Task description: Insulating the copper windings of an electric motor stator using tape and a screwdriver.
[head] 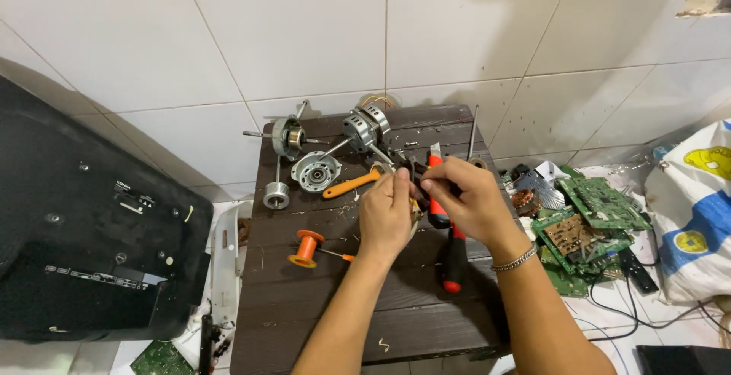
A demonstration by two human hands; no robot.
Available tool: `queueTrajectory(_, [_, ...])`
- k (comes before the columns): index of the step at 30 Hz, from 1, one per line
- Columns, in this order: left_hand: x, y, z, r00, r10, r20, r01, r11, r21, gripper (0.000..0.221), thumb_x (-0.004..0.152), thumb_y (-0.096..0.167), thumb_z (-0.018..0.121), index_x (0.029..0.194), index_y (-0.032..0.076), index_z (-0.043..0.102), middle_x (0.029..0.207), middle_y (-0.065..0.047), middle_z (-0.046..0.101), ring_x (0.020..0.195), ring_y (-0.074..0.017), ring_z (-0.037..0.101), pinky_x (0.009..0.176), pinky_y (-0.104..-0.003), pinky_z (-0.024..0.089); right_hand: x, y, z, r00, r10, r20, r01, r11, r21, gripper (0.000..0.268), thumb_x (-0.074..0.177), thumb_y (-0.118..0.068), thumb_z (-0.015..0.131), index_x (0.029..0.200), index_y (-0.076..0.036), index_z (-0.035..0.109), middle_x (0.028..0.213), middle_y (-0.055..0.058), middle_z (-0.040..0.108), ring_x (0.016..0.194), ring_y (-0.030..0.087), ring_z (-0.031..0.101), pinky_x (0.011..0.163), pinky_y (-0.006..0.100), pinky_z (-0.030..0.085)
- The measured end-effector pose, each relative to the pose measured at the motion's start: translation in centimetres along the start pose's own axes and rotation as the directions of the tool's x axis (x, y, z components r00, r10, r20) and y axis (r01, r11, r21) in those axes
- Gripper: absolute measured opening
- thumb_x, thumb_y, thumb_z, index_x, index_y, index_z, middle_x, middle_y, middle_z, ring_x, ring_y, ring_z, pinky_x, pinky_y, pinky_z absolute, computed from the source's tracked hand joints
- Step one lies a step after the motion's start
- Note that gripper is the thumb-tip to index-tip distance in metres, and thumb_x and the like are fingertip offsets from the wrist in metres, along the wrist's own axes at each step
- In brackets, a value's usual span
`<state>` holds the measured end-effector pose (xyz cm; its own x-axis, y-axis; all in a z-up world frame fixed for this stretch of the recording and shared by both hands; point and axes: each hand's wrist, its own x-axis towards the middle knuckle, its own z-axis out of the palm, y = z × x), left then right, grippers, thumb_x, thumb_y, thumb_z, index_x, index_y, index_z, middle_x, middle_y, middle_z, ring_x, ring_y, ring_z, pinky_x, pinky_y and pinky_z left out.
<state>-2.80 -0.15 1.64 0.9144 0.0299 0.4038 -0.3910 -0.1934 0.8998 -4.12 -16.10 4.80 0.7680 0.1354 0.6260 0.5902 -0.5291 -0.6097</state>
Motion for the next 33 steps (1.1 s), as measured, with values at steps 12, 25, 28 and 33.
queueTrajectory(12, [1.2,-1.4,-0.1,0.967,-0.239,0.087,0.244,0.779,-0.577,0.054,0.112,0.039,0.039,0.062,0.018,0.033,0.058,0.007,0.026,0.049,-0.0061,0.028,0.044,-0.018,0.021,0.2,0.1,0.1,0.981,0.166,-0.098,-0.177,0.977,-0.119,0.012,0.093,-0.011,0.071,0.103,-0.012,0.076,0.065,0.011,0.070,0.065,0.032,0.067,0.065,0.041,0.052])
queueTrajectory(25, [0.7,-1.4,0.6,0.977,-0.211,0.041,0.196,0.795,-0.575,0.042,0.097,0.033,0.073,0.120,0.000,0.059,0.065,-0.001,0.061,0.058,-0.0042,0.052,0.054,-0.018,0.044,-0.6,-2.4,4.2,0.988,0.056,-0.143,-0.061,0.998,-0.034,0.016,0.088,-0.003,0.071,0.097,-0.014,0.078,0.068,0.009,0.073,0.066,0.029,0.072,0.063,0.036,0.056])
queueTrajectory(28, [0.7,-2.0,1.1,0.948,-0.317,-0.011,0.278,0.847,-0.454,0.041,0.105,0.040,0.055,0.100,0.010,0.082,0.076,-0.005,0.074,0.070,-0.0066,0.057,0.064,-0.022,0.051,-0.6,-2.7,4.7,0.991,-0.019,-0.134,0.015,0.999,-0.031,0.020,0.088,-0.002,0.070,0.099,-0.016,0.080,0.072,0.006,0.075,0.066,0.026,0.072,0.063,0.033,0.057])
queueTrajectory(33, [0.8,-1.0,0.6,0.936,-0.347,-0.056,0.274,0.821,-0.501,0.053,0.108,0.045,0.046,0.102,0.008,0.083,0.071,-0.004,0.063,0.066,-0.0071,0.056,0.061,-0.021,0.053,-0.6,-2.7,4.7,0.996,-0.002,-0.086,-0.001,1.000,-0.029,0.017,0.089,-0.009,0.073,0.105,-0.013,0.077,0.077,0.010,0.075,0.073,0.031,0.073,0.066,0.039,0.058])
